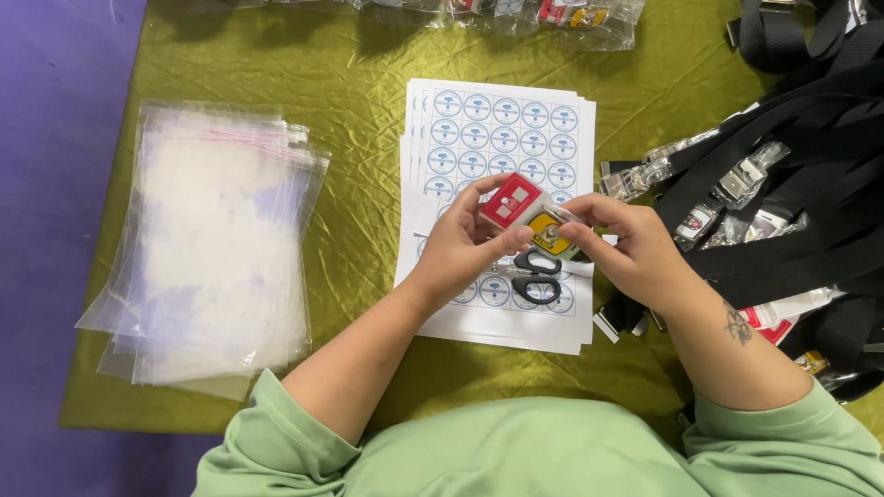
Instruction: Packaging a belt by cutting a label from a sheet and placing both into a plastic bag.
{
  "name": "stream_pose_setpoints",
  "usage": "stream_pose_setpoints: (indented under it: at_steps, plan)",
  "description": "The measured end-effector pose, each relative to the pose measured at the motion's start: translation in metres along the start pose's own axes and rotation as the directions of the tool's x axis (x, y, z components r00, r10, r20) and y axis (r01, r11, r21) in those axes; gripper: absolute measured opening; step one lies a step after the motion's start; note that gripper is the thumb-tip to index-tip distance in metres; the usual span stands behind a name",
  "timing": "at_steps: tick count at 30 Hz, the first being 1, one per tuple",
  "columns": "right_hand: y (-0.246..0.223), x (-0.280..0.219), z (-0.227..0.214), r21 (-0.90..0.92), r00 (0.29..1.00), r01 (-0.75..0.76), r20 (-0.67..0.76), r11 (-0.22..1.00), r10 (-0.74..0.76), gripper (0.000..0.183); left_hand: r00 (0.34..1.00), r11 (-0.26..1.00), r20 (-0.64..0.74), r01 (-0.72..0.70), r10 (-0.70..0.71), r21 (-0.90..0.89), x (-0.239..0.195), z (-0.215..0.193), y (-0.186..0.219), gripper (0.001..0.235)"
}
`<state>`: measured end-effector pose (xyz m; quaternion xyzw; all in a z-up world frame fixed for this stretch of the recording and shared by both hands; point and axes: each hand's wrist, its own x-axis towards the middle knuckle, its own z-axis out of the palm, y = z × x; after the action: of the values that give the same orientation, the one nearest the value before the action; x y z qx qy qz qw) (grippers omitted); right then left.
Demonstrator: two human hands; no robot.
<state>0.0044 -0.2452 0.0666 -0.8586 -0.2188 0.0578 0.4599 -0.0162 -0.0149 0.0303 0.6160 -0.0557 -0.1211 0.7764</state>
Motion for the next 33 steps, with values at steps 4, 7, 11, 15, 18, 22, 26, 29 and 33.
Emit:
stream_pose_setpoints:
  at_steps: [4,7,11,15,18,22,26,29,33]
  plan:
    - [-0.003,0.001,0.000,0.053,0.999,-0.033,0.036,0.998,0.031,0.017,0.997,0.993,0.005,0.084,-0.083,-0.081,0.005,-0.002,-0.002,0.066]
    - [-0.005,0.001,0.002,0.084,0.999,-0.039,0.023,0.996,0.038,0.020,0.995,0.987,-0.037,0.088,-0.094,-0.132,0.012,-0.003,-0.013,0.048]
    - [0.010,0.005,0.001,-0.053,1.000,-0.010,-0.016,0.999,0.009,0.026,0.979,0.948,-0.157,0.076,-0.130,-0.310,0.022,-0.014,-0.021,0.035]
    - [0.020,0.003,-0.003,-0.209,0.998,-0.003,-0.057,0.978,-0.009,0.024,0.960,0.915,-0.238,0.040,-0.146,-0.401,0.032,-0.026,-0.030,0.031]
    - [0.020,0.003,-0.008,-0.299,0.998,-0.055,-0.038,0.953,0.046,0.023,0.936,0.838,-0.254,0.072,-0.244,-0.541,0.039,-0.034,-0.031,0.029]
    - [0.008,0.004,-0.014,-0.275,0.994,-0.111,-0.042,0.955,0.104,0.019,0.927,0.812,-0.283,0.039,-0.247,-0.583,0.039,-0.045,-0.020,0.032]
    - [0.010,0.001,-0.021,-0.265,0.990,-0.141,-0.047,0.954,0.134,0.016,0.902,0.744,-0.335,-0.023,-0.273,-0.668,0.043,-0.055,-0.019,0.044]
    - [0.014,0.000,-0.025,-0.275,0.989,-0.149,-0.060,0.950,0.138,0.016,0.896,0.731,-0.339,-0.024,-0.287,-0.682,0.044,-0.057,-0.015,0.046]
    - [0.019,-0.001,-0.030,-0.256,0.994,-0.093,-0.076,0.962,0.076,0.016,0.906,0.714,-0.307,-0.008,-0.292,-0.700,0.043,-0.058,-0.015,0.040]
